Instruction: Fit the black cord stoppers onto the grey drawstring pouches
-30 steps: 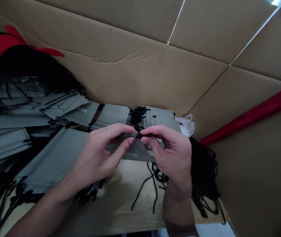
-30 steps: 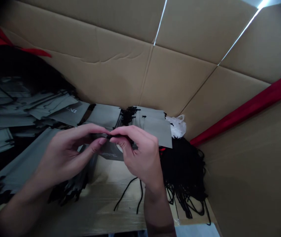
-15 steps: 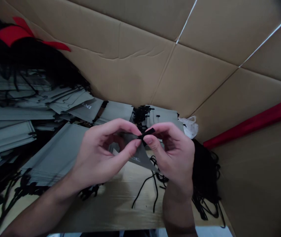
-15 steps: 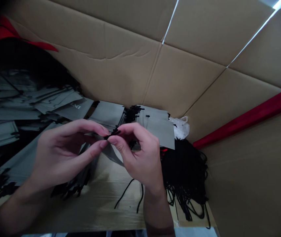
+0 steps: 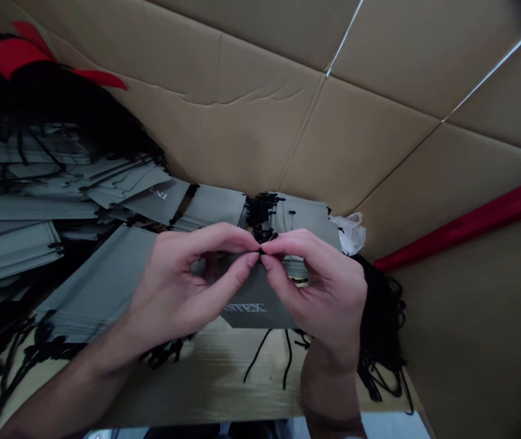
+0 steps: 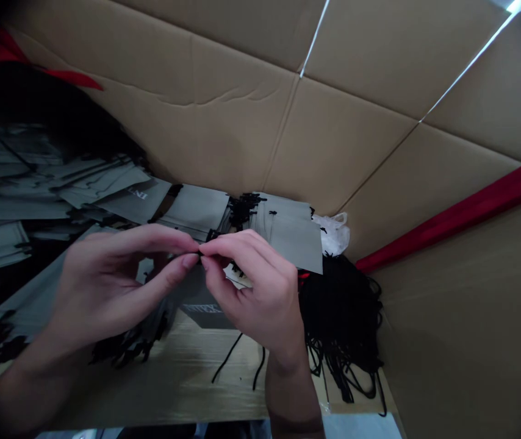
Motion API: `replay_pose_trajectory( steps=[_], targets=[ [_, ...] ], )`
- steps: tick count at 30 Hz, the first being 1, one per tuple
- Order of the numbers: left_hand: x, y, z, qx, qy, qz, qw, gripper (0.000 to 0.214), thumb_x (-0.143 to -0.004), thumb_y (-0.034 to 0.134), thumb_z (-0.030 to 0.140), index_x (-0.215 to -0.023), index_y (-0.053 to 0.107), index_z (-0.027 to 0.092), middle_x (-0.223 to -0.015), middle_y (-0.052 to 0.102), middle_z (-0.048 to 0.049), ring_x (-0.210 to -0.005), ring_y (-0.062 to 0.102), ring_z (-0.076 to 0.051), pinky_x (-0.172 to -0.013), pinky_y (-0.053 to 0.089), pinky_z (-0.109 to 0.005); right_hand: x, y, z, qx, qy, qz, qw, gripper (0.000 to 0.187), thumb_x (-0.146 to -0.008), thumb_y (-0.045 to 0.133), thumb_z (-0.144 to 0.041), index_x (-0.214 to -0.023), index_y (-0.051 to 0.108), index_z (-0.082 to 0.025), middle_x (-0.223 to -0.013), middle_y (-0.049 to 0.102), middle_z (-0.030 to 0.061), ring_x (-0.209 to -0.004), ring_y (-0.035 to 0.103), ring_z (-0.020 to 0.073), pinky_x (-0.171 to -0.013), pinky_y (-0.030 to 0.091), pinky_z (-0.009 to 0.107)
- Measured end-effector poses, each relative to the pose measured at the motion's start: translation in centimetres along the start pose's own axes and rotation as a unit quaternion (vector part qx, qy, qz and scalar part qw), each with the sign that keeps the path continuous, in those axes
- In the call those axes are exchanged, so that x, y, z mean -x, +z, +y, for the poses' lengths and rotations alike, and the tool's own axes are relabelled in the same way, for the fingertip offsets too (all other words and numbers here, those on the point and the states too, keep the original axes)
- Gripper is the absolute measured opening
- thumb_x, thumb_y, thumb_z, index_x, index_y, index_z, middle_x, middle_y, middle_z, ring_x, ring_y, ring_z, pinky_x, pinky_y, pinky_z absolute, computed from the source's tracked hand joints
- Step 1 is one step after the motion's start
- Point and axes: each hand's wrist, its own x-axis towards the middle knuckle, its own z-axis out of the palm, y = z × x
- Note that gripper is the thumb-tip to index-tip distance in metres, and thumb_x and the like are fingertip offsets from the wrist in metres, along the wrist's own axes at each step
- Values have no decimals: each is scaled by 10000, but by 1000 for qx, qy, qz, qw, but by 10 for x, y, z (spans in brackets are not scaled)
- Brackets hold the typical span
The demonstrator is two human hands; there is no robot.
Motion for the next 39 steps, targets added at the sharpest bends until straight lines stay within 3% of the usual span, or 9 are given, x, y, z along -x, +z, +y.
replay_pose_trajectory(
  steps=[6, 16, 24, 31, 39],
  targets=[
    [-1, -11, -4, 28, 49, -28, 998, 190, -981, 801, 121, -1094, 806, 274, -990, 836, 27, -900, 783, -148, -767, 620, -300, 3, 0, -1, -25, 27, -5, 999, 174, -1023, 754, -88, -1063, 795, -253, -958, 802, -9, -857, 758, 154, -773, 636, 318],
    [-1, -10, -8, 23, 41, -22, 999, 205, -898, 824, 121, -992, 822, 303, -931, 858, 48, -824, 817, -169, -714, 660, -303, 3, -1, -1, 28, 2, -33, 999, 189, -995, 732, -79, -1048, 765, -258, -926, 812, -26, -791, 766, 138, -747, 662, 283],
    [-2, -13, -9, -32, 88, -43, 995, 150, -939, 812, 144, -968, 839, 288, -911, 874, 50, -770, 833, -144, -700, 668, -237, 2, -8, -3, 45, 5, -69, 997, 161, -983, 723, -83, -1000, 762, -239, -898, 804, -29, -761, 750, 128, -719, 638, 273],
    [-2, -21, -14, -83, 159, -84, 980, 163, -972, 814, 106, -1048, 813, 250, -1004, 890, 25, -871, 864, -145, -825, 694, -218, 3, -9, -3, 39, 35, -75, 996, 171, -961, 742, -78, -959, 766, -248, -851, 794, -50, -719, 734, 122, -701, 645, 263],
    [3, -21, -20, -110, 214, -71, 968, 189, -983, 846, 110, -1106, 785, 240, -1081, 892, 26, -931, 868, -125, -930, 697, -200, 4, -8, -7, 30, 65, -73, 995, 149, -965, 753, -92, -959, 782, -237, -863, 812, -50, -714, 745, 113, -703, 643, 245]
  ],
)
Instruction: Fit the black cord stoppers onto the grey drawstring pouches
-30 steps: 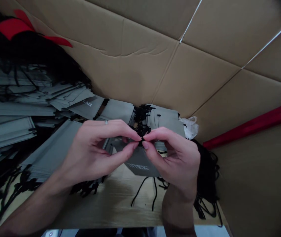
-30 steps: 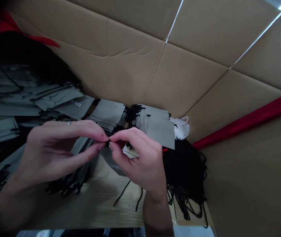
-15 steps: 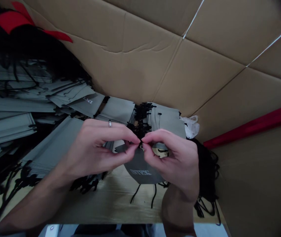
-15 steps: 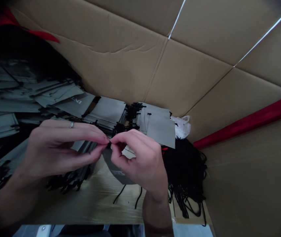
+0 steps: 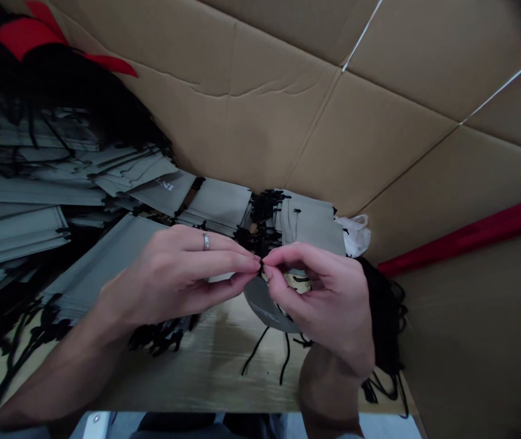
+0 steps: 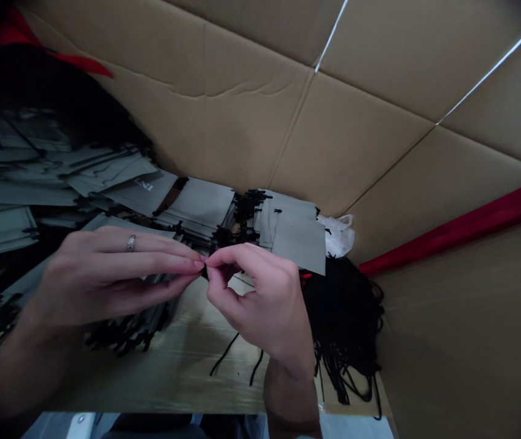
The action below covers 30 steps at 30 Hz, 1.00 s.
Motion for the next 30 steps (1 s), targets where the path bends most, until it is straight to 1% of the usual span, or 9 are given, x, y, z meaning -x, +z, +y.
replay_pose_trajectory(
  steps=[3, 6, 10, 15, 21, 23, 25, 27, 30],
  targets=[
    [2, 6, 1, -25, 27, 9, 999, 146, -1007, 821, 111, -1117, 765, 189, -1069, 879, -11, -925, 860, -135, -937, 697, -218, 1, -1, -1, 17, 2, -2, 1000, 150, -966, 737, -69, -959, 778, -213, -878, 809, -40, -739, 744, 104, -723, 625, 232],
    [1, 14, 4, -25, 37, 27, 999, 127, -997, 811, 87, -1084, 740, 147, -1028, 855, -42, -883, 842, -148, -890, 698, -236, 2, -1, -2, 45, -23, -1, 999, 136, -988, 724, -62, -971, 767, -190, -903, 804, -27, -784, 740, 101, -752, 609, 230],
    [-4, 19, 8, 9, 29, 66, 997, 151, -960, 804, 49, -1025, 718, 155, -953, 836, -29, -821, 821, -134, -801, 677, -207, 4, 1, -4, 42, -60, 18, 997, 139, -1003, 702, -46, -977, 755, -172, -914, 794, -2, -837, 742, 113, -798, 613, 244],
    [-8, 18, 13, 47, -19, 103, 993, 180, -881, 776, 31, -938, 722, 194, -834, 806, 25, -749, 807, -117, -722, 649, -177, 1, 2, -3, -19, -68, 22, 997, 173, -941, 720, -11, -957, 759, -179, -899, 793, 0, -826, 751, 128, -788, 622, 267],
    [-9, 16, 9, 187, -55, 88, 977, 217, -769, 776, -6, -858, 735, 188, -751, 746, 42, -661, 733, -105, -618, 587, -188, 1, 1, 4, -144, -36, -4, 989, 232, -860, 749, 22, -930, 784, -197, -894, 796, -15, -804, 758, 141, -752, 634, 280],
    [-9, 16, 6, 245, -71, 77, 964, 203, -760, 762, 3, -851, 741, 183, -746, 746, 32, -637, 710, -110, -596, 582, -205, 2, 2, 6, -188, -26, -10, 982, 247, -840, 760, 25, -918, 789, -207, -882, 796, -25, -794, 759, 142, -739, 635, 275],
    [-10, 16, 4, 276, -81, 69, 955, 195, -770, 757, 11, -859, 747, 185, -753, 761, 25, -628, 709, -115, -594, 594, -218, 2, 2, 8, -205, -15, -11, 979, 261, -828, 771, 24, -923, 793, -218, -879, 796, -34, -794, 758, 142, -727, 628, 270],
    [-10, 15, 4, 247, -70, 71, 964, 195, -801, 779, 16, -887, 752, 189, -776, 783, 22, -656, 740, -119, -619, 615, -213, 2, 1, 7, -187, -5, -3, 982, 273, -836, 771, 22, -943, 796, -229, -888, 796, -37, -810, 757, 143, -732, 619, 270],
    [-8, 10, 8, 101, -18, 70, 992, 192, -882, 816, 41, -985, 758, 192, -882, 825, 10, -770, 807, -126, -731, 662, -197, 3, 0, 4, -130, -8, 13, 991, 260, -879, 757, 13, -971, 791, -228, -913, 790, -29, -840, 754, 142, -757, 612, 275]
  ],
)
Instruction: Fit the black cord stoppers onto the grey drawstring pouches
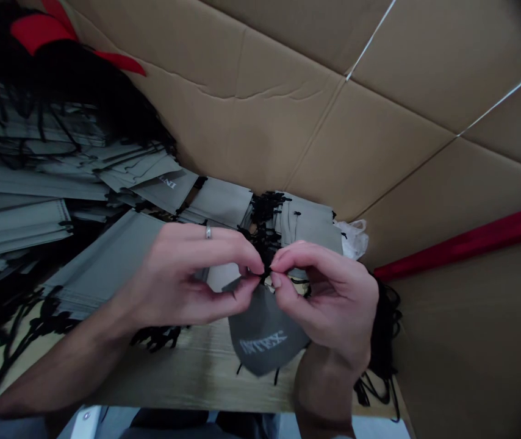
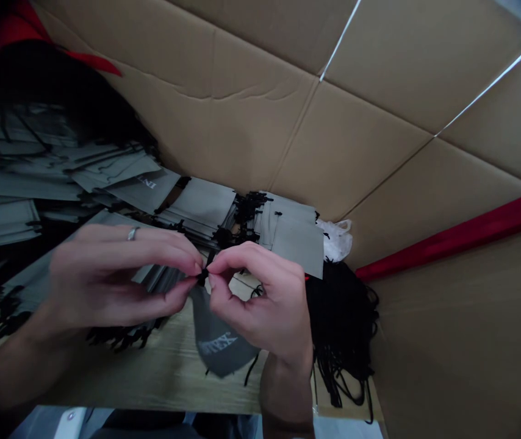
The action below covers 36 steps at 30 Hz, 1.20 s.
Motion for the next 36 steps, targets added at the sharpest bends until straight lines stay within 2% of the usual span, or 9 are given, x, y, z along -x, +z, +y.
replay_pose_trajectory(
  steps=[2, 4, 8, 11, 15, 22, 26, 31, 36],
  targets=[
    [2, -2, 3, -80, 47, -6, 996, 183, -933, 818, 52, -1043, 747, 179, -962, 838, -5, -830, 824, -129, -822, 680, -203, 0, 1, -4, 35, -18, 7, 999, 228, -910, 748, 5, -976, 781, -210, -919, 783, -16, -837, 746, 136, -768, 614, 275],
    [5, -3, 3, -116, 85, -12, 989, 166, -967, 819, 62, -1076, 733, 153, -999, 831, -31, -853, 820, -138, -864, 683, -223, 0, 2, -7, 76, -41, 6, 996, 197, -939, 736, -2, -988, 774, -189, -930, 782, 4, -846, 738, 137, -793, 620, 281],
    [9, 0, -2, -133, 110, -42, 984, 128, -995, 781, 53, -1076, 703, 113, -978, 786, -84, -858, 780, -177, -787, 667, -276, 0, 3, -9, 169, -68, -28, 983, 158, -1002, 686, -20, -1006, 745, -167, -961, 781, 39, -882, 722, 153, -815, 617, 301],
    [8, 2, -5, -104, 102, -45, 988, 136, -985, 775, 39, -1051, 692, 125, -938, 767, -73, -842, 771, -171, -783, 668, -273, 0, 2, -9, 177, -74, -42, 980, 149, -1005, 671, -30, -978, 719, -169, -924, 756, 28, -847, 698, 143, -785, 605, 292],
    [4, 1, -2, -39, 69, -10, 997, 185, -929, 808, 24, -1008, 712, 161, -903, 790, -26, -819, 806, -143, -811, 682, -221, 0, 3, -8, 115, -61, -22, 991, 182, -938, 690, 0, -962, 730, -176, -895, 752, 3, -815, 705, 128, -759, 603, 276],
    [0, 0, -4, 48, 6, 3, 999, 195, -887, 795, 27, -957, 746, 203, -858, 800, -2, -772, 802, -133, -694, 661, -197, 1, 3, -5, 54, -41, 2, 998, 254, -886, 726, 10, -973, 757, -226, -910, 767, -13, -816, 736, 159, -748, 616, 320],
    [-3, -4, -4, 43, -2, -17, 999, 154, -931, 828, 79, -983, 766, 211, -920, 859, -15, -811, 841, -148, -742, 694, -202, 1, 1, -4, 81, -39, 5, 996, 245, -902, 729, -6, -974, 762, -238, -915, 779, -13, -817, 744, 164, -742, 616, 322],
    [-6, -8, -3, 37, -13, -29, 999, 134, -949, 818, 95, -963, 770, 219, -889, 869, -7, -760, 841, -142, -731, 691, -185, 1, 0, -3, 80, -43, -8, 996, 246, -882, 737, 13, -973, 761, -214, -921, 778, -15, -826, 740, 144, -767, 612, 297],
    [-2, -12, -3, -14, 22, -43, 999, 137, -956, 824, 75, -1013, 779, 191, -975, 882, -21, -830, 861, -142, -821, 701, -174, 0, 0, -4, 94, -51, -7, 994, 227, -901, 728, -4, -967, 757, -218, -909, 778, -18, -806, 736, 139, -754, 616, 292]
  ],
)
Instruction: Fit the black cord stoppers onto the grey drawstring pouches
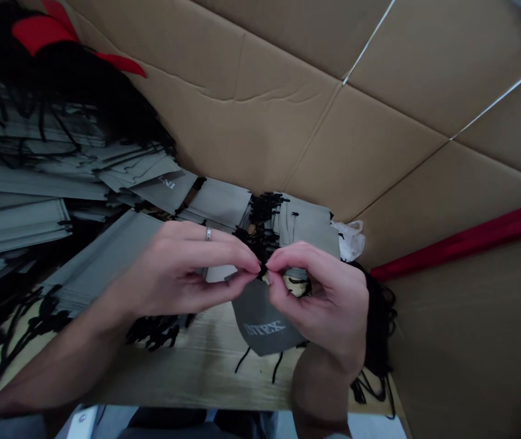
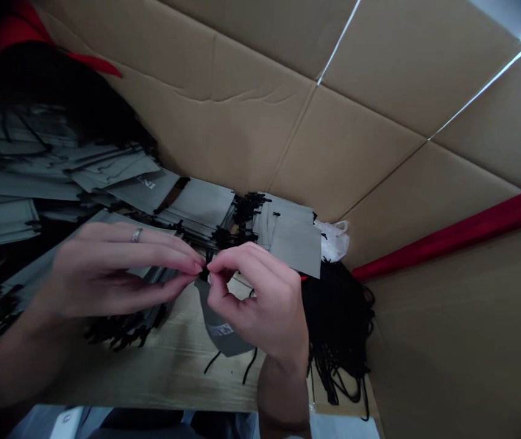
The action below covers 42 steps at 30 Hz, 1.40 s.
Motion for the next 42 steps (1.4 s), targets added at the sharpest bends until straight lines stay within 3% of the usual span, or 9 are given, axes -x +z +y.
replay_pose_trajectory(
  steps=[6, 9, 14, 21, 27, 35, 42],
  targets=[
    [10, 0, 4, -114, 56, -25, 992, 118, -1038, 754, 107, -1130, 751, 181, -1078, 880, -46, -911, 871, -169, -901, 722, -241, 0, -1, -4, 33, 6, -13, 999, 190, -973, 695, -45, -965, 748, -227, -908, 785, -1, -797, 728, 149, -742, 628, 304],
    [12, 3, 6, -144, 67, -18, 987, 127, -1047, 698, 73, -1089, 725, 190, -1049, 872, -49, -932, 871, -186, -883, 728, -261, 0, -1, -4, 37, -1, -21, 999, 183, -976, 702, -39, -970, 748, -215, -916, 786, 4, -813, 727, 148, -751, 624, 302],
    [8, 7, 5, -79, 43, 31, 995, 132, -989, 776, 89, -1015, 727, 209, -953, 854, 1, -832, 849, -148, -834, 715, -230, -1, 2, -2, -5, -21, -7, 1000, 228, -946, 715, -1, -988, 761, -220, -918, 782, 9, -835, 744, 165, -770, 636, 330],
    [0, 7, 2, 37, 9, 46, 998, 174, -893, 816, 39, -913, 741, 195, -841, 815, 12, -742, 818, -125, -720, 673, -183, -1, 3, 1, -72, -16, 6, 997, 260, -921, 735, 11, -995, 788, -233, -925, 794, 8, -840, 758, 183, -747, 641, 353],
    [-1, 10, 2, 20, -8, 67, 998, 145, -933, 828, 79, -959, 771, 209, -923, 867, -8, -807, 849, -144, -734, 690, -191, 2, 3, 0, -44, 23, 49, 998, 250, -904, 747, -24, -984, 792, -256, -923, 796, -9, -842, 762, 184, -742, 629, 342],
    [10, 13, 7, -141, 52, 65, 986, 187, -935, 901, 95, -1094, 811, 133, -1129, 882, -98, -995, 867, -180, -993, 729, -270, 2, 5, -5, 41, 65, 72, 994, 175, -918, 759, -97, -956, 790, -264, -903, 811, -16, -783, 762, 173, -723, 651, 322],
    [16, 20, 7, -158, 66, 82, 982, 288, -907, 914, 53, -1168, 799, 93, -1232, 868, -142, -1171, 850, -221, -1085, 721, -305, 4, 8, -13, 61, 103, 97, 988, 176, -906, 786, -99, -960, 793, -266, -863, 808, -54, -700, 741, 130, -723, 656, 277]
  ],
)
